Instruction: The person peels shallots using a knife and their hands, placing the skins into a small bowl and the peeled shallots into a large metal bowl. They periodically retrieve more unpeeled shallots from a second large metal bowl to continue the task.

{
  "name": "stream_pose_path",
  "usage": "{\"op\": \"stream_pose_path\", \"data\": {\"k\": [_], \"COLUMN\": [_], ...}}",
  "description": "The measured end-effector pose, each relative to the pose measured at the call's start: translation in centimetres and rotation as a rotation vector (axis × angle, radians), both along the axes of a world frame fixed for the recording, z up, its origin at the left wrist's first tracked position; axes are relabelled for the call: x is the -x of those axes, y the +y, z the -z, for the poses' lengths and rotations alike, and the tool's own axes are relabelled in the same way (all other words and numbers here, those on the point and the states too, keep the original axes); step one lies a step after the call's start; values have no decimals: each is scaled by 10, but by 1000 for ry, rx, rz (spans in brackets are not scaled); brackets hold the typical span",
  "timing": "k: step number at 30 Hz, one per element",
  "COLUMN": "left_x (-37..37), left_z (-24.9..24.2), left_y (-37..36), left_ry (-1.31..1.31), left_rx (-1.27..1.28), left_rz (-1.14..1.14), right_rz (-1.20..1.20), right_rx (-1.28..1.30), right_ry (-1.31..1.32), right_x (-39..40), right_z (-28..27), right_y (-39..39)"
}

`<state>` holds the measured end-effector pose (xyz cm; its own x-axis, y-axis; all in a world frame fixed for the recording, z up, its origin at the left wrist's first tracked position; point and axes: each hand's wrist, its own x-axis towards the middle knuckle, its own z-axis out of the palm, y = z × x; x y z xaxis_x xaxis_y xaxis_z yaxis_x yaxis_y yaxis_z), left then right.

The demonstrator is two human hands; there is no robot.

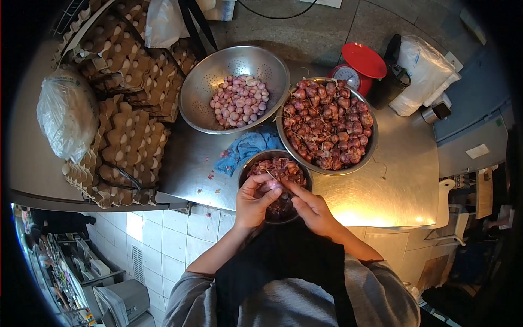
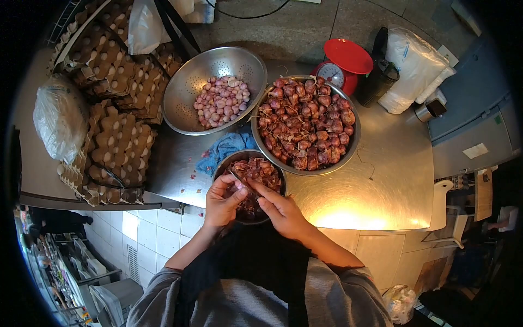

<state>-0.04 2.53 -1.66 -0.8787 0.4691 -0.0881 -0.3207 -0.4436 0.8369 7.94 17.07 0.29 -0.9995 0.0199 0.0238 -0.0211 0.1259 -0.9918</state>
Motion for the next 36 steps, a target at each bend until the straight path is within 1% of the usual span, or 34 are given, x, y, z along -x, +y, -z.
{"op": "stream_pose_path", "data": {"k": [2,4,6,9,12,14,17,20,23,26,28,30,32,36], "left_x": [-2,-3,-3,-3,-4,-3,-2,-3,-4,-3,-3,-4,-3,-3], "left_z": [-7,-11,-11,-14,-13,-14,-9,-9,-17,-18,-16,-11,-13,-10], "left_y": [0,0,0,1,1,1,-2,-1,-1,0,0,0,0,-2], "left_ry": [-53,-65,-36,-55,13,31,34,6,-14,-54,-57,-24,1,-9], "left_rx": [16,9,-22,-13,32,74,113,94,81,60,50,51,75,62], "left_rz": [33,49,48,39,48,51,53,79,108,98,89,83,94,115], "right_rz": [28,107,134,83,14,11,17,34,99,117,48,16,19,46], "right_rx": [-19,122,192,183,113,12,-109,-124,22,177,125,52,-41,-136], "right_ry": [-27,-108,-131,-104,-65,44,51,85,-70,-71,-90,-42,71,59], "right_x": [-1,-1,0,-4,-4,-1,-2,-2,0,0,-2,-2,-1,-2], "right_z": [5,13,14,3,-10,-12,-10,1,4,12,-10,-16,-10,-7], "right_y": [2,5,5,5,1,0,2,4,6,8,6,4,1,3]}}
